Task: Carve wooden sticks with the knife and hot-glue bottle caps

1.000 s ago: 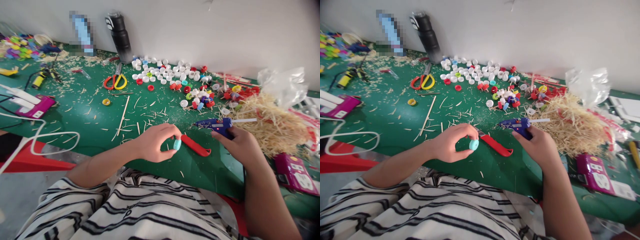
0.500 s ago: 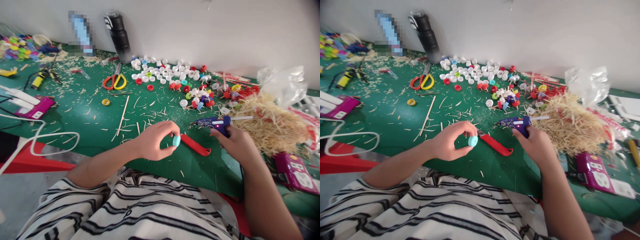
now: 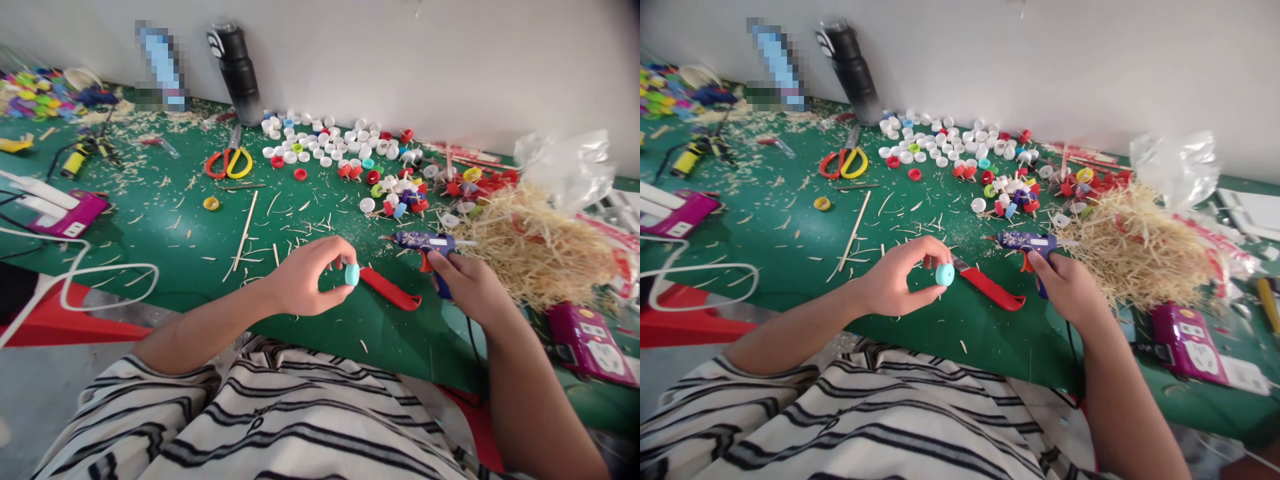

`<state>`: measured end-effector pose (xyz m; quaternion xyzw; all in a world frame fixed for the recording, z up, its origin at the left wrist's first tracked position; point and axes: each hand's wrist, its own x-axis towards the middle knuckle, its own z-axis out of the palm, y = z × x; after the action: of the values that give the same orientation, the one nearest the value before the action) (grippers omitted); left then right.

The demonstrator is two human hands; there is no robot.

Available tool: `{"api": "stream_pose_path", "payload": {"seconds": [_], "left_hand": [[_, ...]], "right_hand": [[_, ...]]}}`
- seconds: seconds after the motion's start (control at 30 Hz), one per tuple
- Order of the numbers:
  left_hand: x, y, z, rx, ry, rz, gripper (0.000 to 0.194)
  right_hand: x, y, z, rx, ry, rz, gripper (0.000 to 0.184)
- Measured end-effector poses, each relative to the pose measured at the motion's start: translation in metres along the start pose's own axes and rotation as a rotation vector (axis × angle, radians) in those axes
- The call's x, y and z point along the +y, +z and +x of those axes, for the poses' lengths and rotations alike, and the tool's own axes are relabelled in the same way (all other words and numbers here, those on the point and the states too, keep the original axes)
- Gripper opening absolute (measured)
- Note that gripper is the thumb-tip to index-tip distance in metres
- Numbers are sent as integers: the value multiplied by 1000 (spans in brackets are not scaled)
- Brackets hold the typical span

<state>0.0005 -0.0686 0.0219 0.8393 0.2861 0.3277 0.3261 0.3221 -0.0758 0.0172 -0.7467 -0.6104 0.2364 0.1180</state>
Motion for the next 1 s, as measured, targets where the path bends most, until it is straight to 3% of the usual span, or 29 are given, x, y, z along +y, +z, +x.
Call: {"api": "stream_pose_path", "payload": {"seconds": [0.13,0.23,0.4,0.53,0.67,0.83,0.9,1.0], "left_hand": [[-1,0,-1,59,5,-32,26],[0,-1,-1,71,-6,-38,25],[1,-1,0,77,6,-37,24],[0,-1,1,79,16,-37,25],[-1,-1,0,69,10,-37,25],[1,0,-2,14,25,-59,28],[-1,-2,-2,78,-2,-94,29],[-9,-11,0,319,-93,-204,27]], "right_hand": [[-3,0,-6,-220,-12,409,63],[-7,0,-8,-311,-49,470,61],[-9,2,-7,-353,-54,481,62],[-10,8,-5,-295,-44,353,65],[-10,14,-2,-108,-72,-74,60],[-15,14,-2,-104,-57,-233,57],[-19,11,-4,-112,-41,-238,55],[-24,6,-6,-128,7,-251,53]]}}
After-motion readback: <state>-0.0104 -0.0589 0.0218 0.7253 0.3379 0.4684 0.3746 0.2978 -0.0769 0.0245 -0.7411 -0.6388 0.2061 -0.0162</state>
